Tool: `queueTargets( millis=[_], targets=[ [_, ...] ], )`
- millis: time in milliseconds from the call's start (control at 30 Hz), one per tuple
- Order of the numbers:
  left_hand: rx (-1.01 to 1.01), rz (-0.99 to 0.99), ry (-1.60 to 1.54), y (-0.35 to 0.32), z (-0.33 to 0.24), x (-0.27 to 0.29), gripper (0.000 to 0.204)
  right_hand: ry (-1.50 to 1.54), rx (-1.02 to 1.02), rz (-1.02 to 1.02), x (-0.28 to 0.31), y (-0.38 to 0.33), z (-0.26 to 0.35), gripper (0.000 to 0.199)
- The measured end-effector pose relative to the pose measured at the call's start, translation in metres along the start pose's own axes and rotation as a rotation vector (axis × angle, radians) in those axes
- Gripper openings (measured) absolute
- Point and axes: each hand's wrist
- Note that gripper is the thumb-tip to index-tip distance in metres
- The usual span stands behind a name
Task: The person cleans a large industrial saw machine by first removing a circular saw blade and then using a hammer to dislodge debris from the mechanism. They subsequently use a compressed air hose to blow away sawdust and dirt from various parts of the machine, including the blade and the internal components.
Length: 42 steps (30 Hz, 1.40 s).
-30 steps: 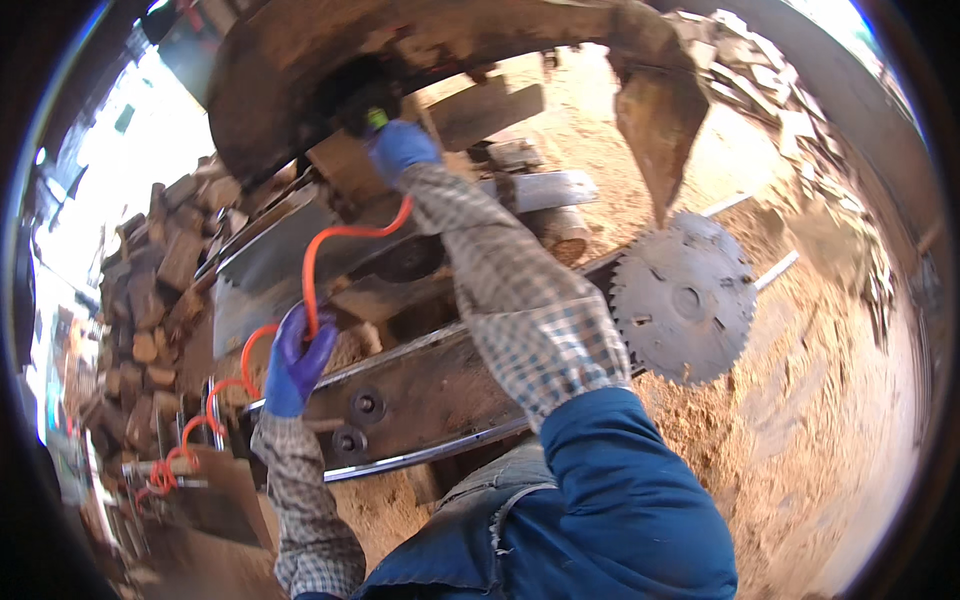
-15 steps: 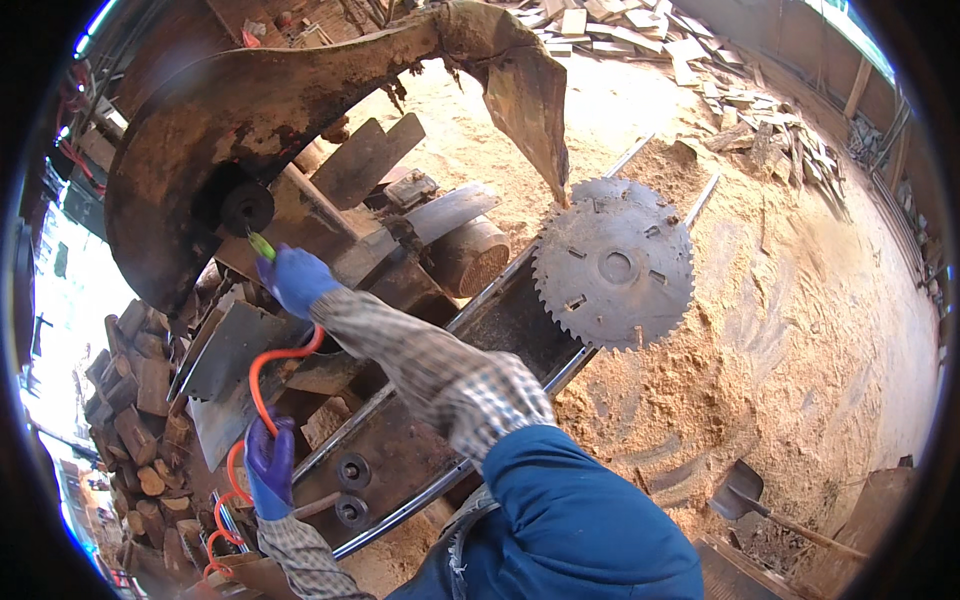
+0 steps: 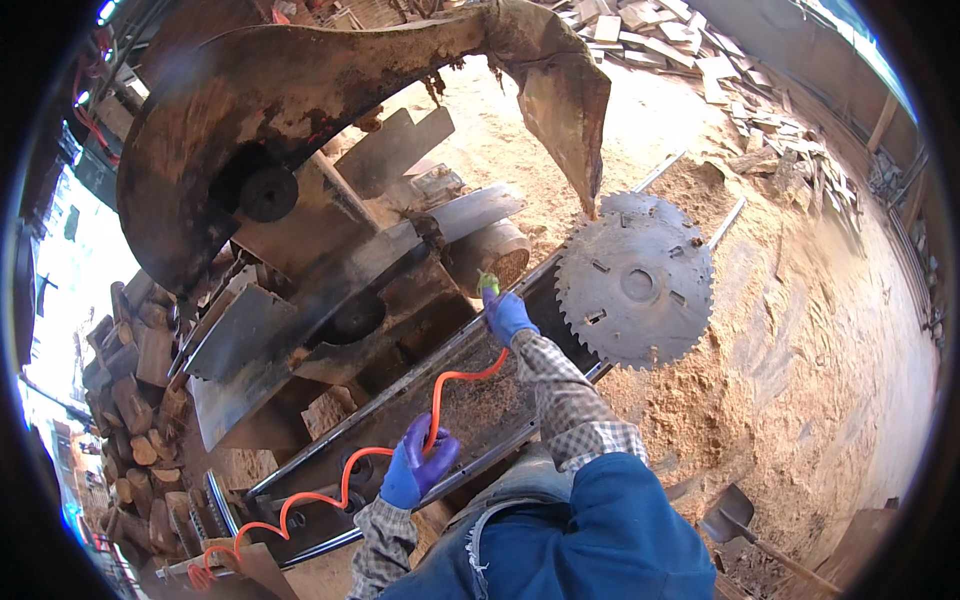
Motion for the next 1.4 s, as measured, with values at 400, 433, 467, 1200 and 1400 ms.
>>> queueTargets(
  millis=[400, 433, 467, 1200, 1400],
  targets=[
    [0.189, 0.113, -0.057, -0.034, 0.001, 0.011, 0.032, -0.055, 0.139, 0.089, -0.032, -0.061, -0.054, 0.061],
    [0.207, 0.104, -0.036, -0.037, 0.002, 0.015, 0.032, -0.098, 0.038, 0.196, -0.022, -0.069, -0.038, 0.061],
    [0.181, 0.137, -0.005, -0.037, 0.007, 0.016, 0.031, -0.081, 0.062, 0.110, -0.019, -0.072, -0.046, 0.061],
    [0.118, 0.930, -0.502, -0.047, 0.018, -0.075, 0.061, -0.008, -0.307, -0.586, 0.214, -0.082, -0.223, 0.048],
    [0.125, 0.950, -0.408, -0.074, 0.034, -0.045, 0.063, -0.268, -0.262, -0.707, 0.215, -0.100, -0.178, 0.062]
  ],
)
Point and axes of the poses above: each hand's wrist, its own y-axis towards the middle knuckle, its own x-axis out of the back of the hand, z = x × y, and after that the axes turned 10 degrees about -z, right-handed
